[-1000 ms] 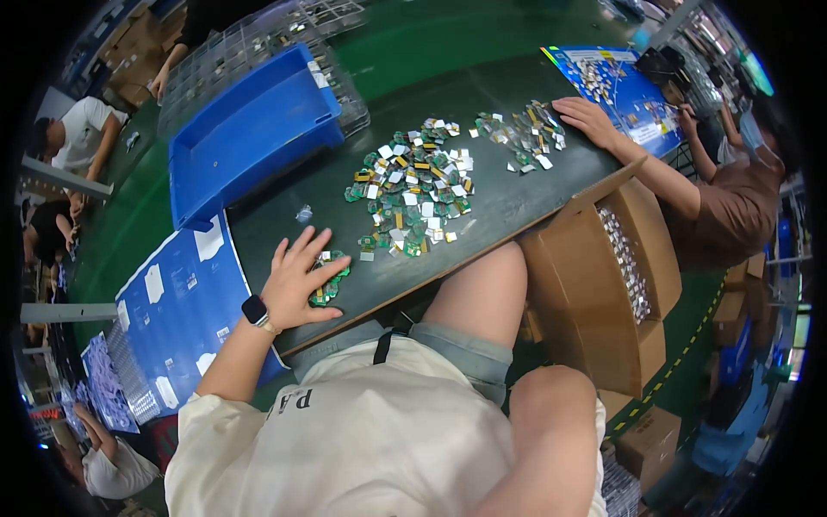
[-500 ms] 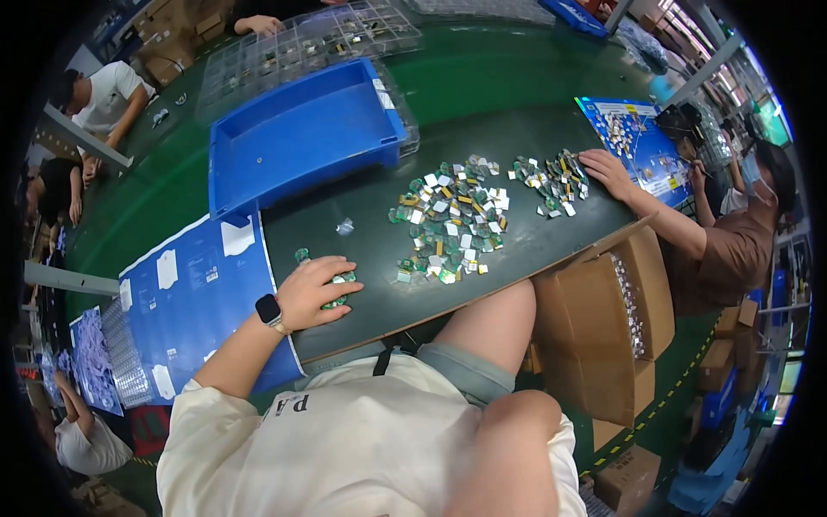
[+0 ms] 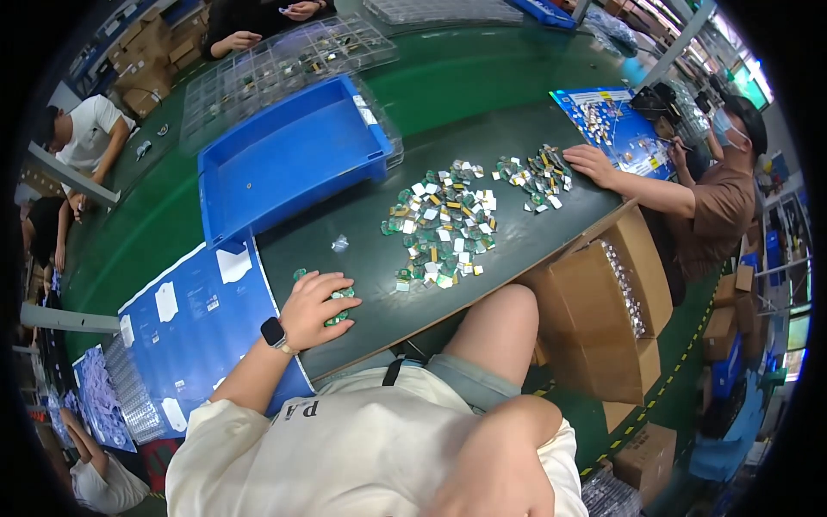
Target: Assembling and inspecting small green printed circuit boards by attaching white components at a factory workstation.
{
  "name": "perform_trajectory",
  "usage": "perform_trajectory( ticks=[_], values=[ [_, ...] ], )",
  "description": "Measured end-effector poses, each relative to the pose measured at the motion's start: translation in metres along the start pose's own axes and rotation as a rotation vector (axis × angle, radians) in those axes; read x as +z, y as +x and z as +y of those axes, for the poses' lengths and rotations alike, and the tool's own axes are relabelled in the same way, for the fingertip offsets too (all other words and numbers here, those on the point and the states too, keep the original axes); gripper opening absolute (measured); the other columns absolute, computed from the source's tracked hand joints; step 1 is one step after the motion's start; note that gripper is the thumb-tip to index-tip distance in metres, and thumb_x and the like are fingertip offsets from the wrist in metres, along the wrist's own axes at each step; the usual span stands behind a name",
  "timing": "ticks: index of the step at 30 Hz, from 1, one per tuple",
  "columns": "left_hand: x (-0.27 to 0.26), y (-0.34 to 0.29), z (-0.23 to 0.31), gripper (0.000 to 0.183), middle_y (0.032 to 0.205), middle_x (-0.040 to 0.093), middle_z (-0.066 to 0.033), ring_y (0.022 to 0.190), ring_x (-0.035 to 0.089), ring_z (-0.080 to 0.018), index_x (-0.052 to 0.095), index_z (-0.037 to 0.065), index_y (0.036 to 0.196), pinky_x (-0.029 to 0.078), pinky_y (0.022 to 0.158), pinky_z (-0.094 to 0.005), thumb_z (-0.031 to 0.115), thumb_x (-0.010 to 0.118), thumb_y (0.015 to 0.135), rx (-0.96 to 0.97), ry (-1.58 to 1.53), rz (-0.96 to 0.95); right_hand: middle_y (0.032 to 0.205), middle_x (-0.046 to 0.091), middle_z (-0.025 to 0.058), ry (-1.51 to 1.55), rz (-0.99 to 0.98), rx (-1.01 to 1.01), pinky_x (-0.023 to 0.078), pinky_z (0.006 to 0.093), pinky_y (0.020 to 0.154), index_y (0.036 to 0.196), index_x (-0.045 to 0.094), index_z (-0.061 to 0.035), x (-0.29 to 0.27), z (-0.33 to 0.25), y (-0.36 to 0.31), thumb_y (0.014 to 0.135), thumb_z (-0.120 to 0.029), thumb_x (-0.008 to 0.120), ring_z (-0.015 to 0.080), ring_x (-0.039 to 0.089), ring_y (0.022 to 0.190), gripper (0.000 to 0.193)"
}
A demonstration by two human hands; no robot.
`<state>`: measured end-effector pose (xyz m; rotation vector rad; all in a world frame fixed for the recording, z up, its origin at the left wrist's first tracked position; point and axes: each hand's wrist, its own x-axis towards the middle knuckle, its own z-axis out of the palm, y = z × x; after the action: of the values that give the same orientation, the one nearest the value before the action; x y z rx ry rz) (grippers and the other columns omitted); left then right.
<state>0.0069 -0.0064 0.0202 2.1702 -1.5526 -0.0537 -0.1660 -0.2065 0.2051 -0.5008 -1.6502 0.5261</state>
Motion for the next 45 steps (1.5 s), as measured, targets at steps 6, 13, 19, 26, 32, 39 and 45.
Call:
perform_trajectory(
  ticks=[6, 13, 19, 26, 32, 39, 45],
  values=[
    [-0.01, 0.001, 0.004, 0.041, 0.126, 0.056, -0.008, 0.123, 0.049, -0.0286, 0.066, 0.019, 0.111, 0.034, 0.103, -0.0532, 0.035, 0.073, 0.073, -0.02, -0.081, -0.076, 0.118, 0.052, 0.0246, 0.096, 0.027, -0.159, 0.04, 0.0459, 0.096, 0.126, 0.049, 0.0086, 0.008, -0.012, -0.009, 0.096, -0.042, 0.046, 0.0408, 0.051, 0.109, 0.059],
    [-0.002, -0.003, -0.002, 0.041, 0.126, 0.056, -0.0065, 0.125, 0.047, -0.0285, 0.067, 0.019, 0.107, 0.03, 0.106, -0.0566, 0.033, 0.078, 0.07, -0.052, -0.118, -0.151, 0.103, 0.063, 0.0167, -0.178, 0.489, 0.086, 0.046, 0.0415, 0.082, 0.102, 0.063, -0.0015, -0.027, 0.002, -0.09, 0.092, -0.033, 0.057, 0.0326, 0.06, 0.094, 0.033],
    [-0.023, 0.01, 0.017, 0.037, 0.121, 0.058, -0.0066, 0.126, 0.047, -0.0297, 0.064, 0.017, 0.107, 0.028, 0.106, -0.0581, 0.022, 0.074, 0.072, -0.162, -0.123, -0.13, 0.082, 0.064, 0.0034, -1.682, 1.236, 1.187, 0.044, 0.0355, 0.071, 0.083, 0.066, -0.0095, -0.041, 0.022, -0.182, 0.074, -0.007, 0.07, 0.0248, 0.057, 0.08, 0.01],
    [-0.02, 0.029, 0.02, 0.03, 0.111, 0.064, -0.0106, 0.105, 0.059, -0.0295, 0.065, 0.006, 0.106, 0.045, 0.092, -0.039, 0.006, 0.065, 0.076, -0.149, -0.35, 0.173, 0.086, 0.056, 0.0, -1.763, 1.137, 1.356, 0.041, 0.0384, 0.076, 0.081, 0.068, -0.0158, -0.043, 0.061, -0.174, 0.068, -0.014, 0.077, 0.0231, 0.053, 0.088, 0.016],
    [0.001, 0.017, 0.001, 0.021, 0.089, 0.067, -0.0088, 0.081, 0.064, -0.016, 0.065, 0.002, 0.106, 0.049, 0.072, -0.027, 0.004, 0.059, 0.086, -0.305, -0.662, 0.125, 0.085, 0.056, -0.0009, -1.758, 1.06, 1.415, 0.04, 0.0378, 0.075, 0.081, 0.068, -0.0153, -0.048, 0.066, -0.167, 0.064, -0.018, 0.08, 0.023, 0.053, 0.088, 0.021],
    [-0.001, 0.005, -0.012, 0.02, 0.09, 0.066, -0.0087, 0.082, 0.06, -0.0114, 0.064, -0.003, 0.105, 0.047, 0.072, -0.0238, 0.009, 0.051, 0.095, -0.254, -1.212, 0.366, 0.076, 0.06, 0.0015, -1.739, 1.05, 1.507, 0.044, 0.0365, 0.066, 0.078, 0.066, -0.0129, -0.051, 0.075, -0.177, 0.066, -0.02, 0.078, 0.0242, 0.056, 0.076, 0.018],
    [0.001, 0.0, -0.014, 0.023, 0.089, 0.065, -0.006, 0.079, 0.059, -0.0103, 0.064, -0.002, 0.102, 0.048, 0.072, -0.024, 0.014, 0.047, 0.098, -0.415, -1.382, 0.527, 0.072, 0.063, 0.0028, -1.78, 1.025, 1.532, 0.044, 0.0304, 0.057, 0.082, 0.067, -0.0079, -0.058, 0.076, -0.178, 0.08, -0.011, 0.07, 0.0181, 0.058, 0.062, 0.005]
  ],
)
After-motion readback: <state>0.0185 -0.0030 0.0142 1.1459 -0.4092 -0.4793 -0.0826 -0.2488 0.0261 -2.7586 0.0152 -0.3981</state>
